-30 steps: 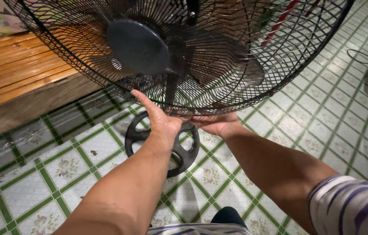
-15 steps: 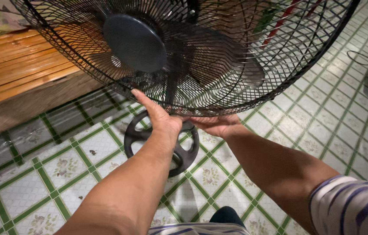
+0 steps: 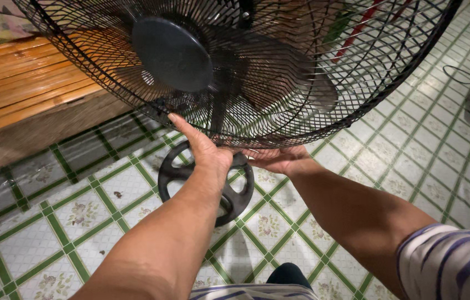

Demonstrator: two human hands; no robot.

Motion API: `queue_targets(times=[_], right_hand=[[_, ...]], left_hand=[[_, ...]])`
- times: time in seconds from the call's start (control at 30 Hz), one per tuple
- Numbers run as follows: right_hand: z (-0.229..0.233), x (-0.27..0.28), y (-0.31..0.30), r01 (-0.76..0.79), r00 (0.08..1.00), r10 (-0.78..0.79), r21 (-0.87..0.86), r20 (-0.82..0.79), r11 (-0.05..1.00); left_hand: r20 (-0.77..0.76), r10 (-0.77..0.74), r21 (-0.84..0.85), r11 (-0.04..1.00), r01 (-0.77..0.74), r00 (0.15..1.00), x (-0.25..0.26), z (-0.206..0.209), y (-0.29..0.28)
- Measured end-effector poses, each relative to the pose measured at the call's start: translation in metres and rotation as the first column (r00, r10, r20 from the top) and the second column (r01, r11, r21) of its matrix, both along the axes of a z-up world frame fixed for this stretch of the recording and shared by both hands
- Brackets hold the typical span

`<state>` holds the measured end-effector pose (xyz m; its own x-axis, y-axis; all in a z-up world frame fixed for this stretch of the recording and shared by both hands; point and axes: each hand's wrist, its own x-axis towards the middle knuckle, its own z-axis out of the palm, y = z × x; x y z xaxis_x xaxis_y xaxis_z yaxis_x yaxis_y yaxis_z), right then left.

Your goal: The person reassembles a standing fan by attaching the front grille and then wipes the fan's motor housing and power cord with a cloth. The task involves handling the fan grille and wiping surfaces with a cloth.

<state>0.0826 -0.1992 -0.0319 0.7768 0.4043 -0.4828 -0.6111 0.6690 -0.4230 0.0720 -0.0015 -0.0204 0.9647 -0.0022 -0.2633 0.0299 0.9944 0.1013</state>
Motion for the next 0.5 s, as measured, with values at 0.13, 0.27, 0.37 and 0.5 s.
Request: queue_targets(times=[0.13, 0.27, 0.37, 0.5], right_hand=[[0.01, -0.007, 0.01, 0.077, 0.994, -0.088, -0.163, -0.062, 0.984], [0.023, -0.022, 0.031, 0.294, 0.934, -0.285, 0.01, -0.216, 0.956], [0.034, -0.03, 0.046, 0.415, 0.901, -0.395, 0.09, -0.182, 0.905], [0.04, -0.041, 0.06, 0.561, 0.802, -0.53, 0.046, -0.275, 0.826]], left_hand=[[-0.018, -0.135, 0.134, 0.982, 0.136, 0.991, -0.008, -0.003, 0.006], [-0.229, -0.174, 0.112, 0.973, 0.204, 0.958, -0.025, -0.009, 0.017], [-0.267, -0.157, 0.134, 0.971, 0.198, 0.951, -0.029, -0.008, 0.038], [-0.288, -0.109, 0.16, 0.974, 0.16, 0.951, -0.033, 0.001, 0.082]])
